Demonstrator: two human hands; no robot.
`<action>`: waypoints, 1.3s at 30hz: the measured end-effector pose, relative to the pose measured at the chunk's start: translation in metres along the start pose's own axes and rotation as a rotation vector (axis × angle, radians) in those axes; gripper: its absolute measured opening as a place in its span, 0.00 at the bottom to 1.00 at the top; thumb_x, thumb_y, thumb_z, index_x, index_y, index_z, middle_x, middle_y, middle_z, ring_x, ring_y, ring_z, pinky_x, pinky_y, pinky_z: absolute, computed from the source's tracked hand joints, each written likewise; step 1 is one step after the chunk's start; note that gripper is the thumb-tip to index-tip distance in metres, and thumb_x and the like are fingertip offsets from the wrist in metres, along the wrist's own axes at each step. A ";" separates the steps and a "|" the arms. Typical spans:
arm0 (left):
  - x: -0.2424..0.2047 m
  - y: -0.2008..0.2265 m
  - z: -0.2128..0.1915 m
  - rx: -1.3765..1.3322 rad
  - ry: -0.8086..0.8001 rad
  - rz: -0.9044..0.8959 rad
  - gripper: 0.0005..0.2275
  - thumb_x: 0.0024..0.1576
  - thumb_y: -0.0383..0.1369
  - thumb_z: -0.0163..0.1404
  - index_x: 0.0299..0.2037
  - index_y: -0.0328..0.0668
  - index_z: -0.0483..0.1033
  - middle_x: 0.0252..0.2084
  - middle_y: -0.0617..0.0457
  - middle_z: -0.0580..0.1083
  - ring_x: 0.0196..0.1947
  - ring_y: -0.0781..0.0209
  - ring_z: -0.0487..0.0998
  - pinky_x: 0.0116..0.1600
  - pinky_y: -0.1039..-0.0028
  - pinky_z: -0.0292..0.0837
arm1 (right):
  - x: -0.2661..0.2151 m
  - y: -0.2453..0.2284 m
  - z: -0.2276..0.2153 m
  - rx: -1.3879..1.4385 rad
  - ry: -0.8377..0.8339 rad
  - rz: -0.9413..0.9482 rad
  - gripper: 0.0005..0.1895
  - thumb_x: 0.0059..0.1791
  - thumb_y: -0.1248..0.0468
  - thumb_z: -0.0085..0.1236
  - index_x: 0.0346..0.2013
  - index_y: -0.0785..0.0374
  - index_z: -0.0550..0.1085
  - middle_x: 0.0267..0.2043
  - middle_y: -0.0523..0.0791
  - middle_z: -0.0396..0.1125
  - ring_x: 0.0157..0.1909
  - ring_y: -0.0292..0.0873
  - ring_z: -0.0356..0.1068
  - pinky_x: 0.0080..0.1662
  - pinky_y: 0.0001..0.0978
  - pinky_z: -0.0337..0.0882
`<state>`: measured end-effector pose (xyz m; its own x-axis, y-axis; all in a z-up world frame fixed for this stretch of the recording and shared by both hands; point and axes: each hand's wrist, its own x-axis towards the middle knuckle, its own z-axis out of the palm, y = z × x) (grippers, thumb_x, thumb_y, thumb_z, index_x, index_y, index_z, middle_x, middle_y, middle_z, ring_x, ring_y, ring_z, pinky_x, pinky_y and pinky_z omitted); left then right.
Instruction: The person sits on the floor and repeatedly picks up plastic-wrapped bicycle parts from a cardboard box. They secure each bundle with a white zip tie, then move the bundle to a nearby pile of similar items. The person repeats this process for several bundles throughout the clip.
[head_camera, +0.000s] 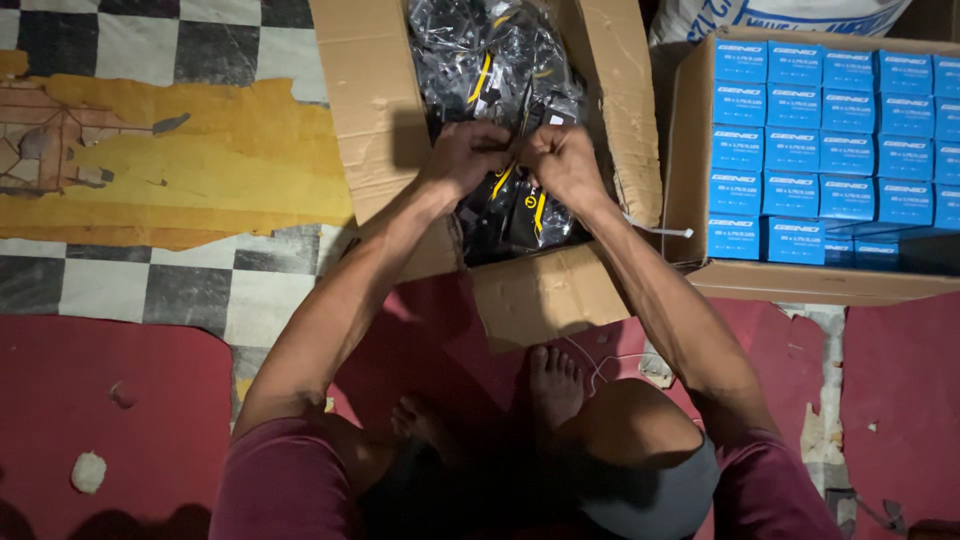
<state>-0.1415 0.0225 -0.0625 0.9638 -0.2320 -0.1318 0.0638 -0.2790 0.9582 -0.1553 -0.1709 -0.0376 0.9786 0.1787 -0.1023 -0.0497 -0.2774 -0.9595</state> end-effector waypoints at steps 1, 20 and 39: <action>0.000 0.001 -0.001 0.009 0.010 0.003 0.15 0.50 0.24 0.61 0.47 0.34 0.81 0.45 0.47 0.82 0.44 0.59 0.84 0.51 0.72 0.80 | 0.000 0.000 0.000 -0.001 -0.002 0.010 0.15 0.49 0.74 0.54 0.17 0.63 0.69 0.17 0.40 0.64 0.20 0.31 0.62 0.24 0.27 0.61; -0.009 0.010 -0.001 0.303 0.041 0.120 0.15 0.52 0.33 0.60 0.48 0.41 0.82 0.48 0.47 0.81 0.48 0.57 0.84 0.56 0.72 0.76 | 0.006 0.016 0.008 0.231 -0.028 -0.026 0.14 0.49 0.75 0.56 0.19 0.63 0.69 0.20 0.41 0.66 0.21 0.32 0.63 0.26 0.27 0.63; 0.013 -0.032 0.004 -0.091 0.006 -0.010 0.07 0.57 0.25 0.55 0.44 0.32 0.81 0.38 0.49 0.81 0.36 0.64 0.79 0.41 0.73 0.75 | 0.006 0.016 0.004 0.047 -0.151 -0.015 0.09 0.56 0.65 0.54 0.31 0.63 0.72 0.22 0.42 0.68 0.24 0.33 0.66 0.28 0.27 0.64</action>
<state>-0.1319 0.0248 -0.0962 0.9644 -0.2244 -0.1402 0.0963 -0.1957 0.9759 -0.1514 -0.1703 -0.0547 0.9384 0.3231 -0.1227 -0.0479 -0.2300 -0.9720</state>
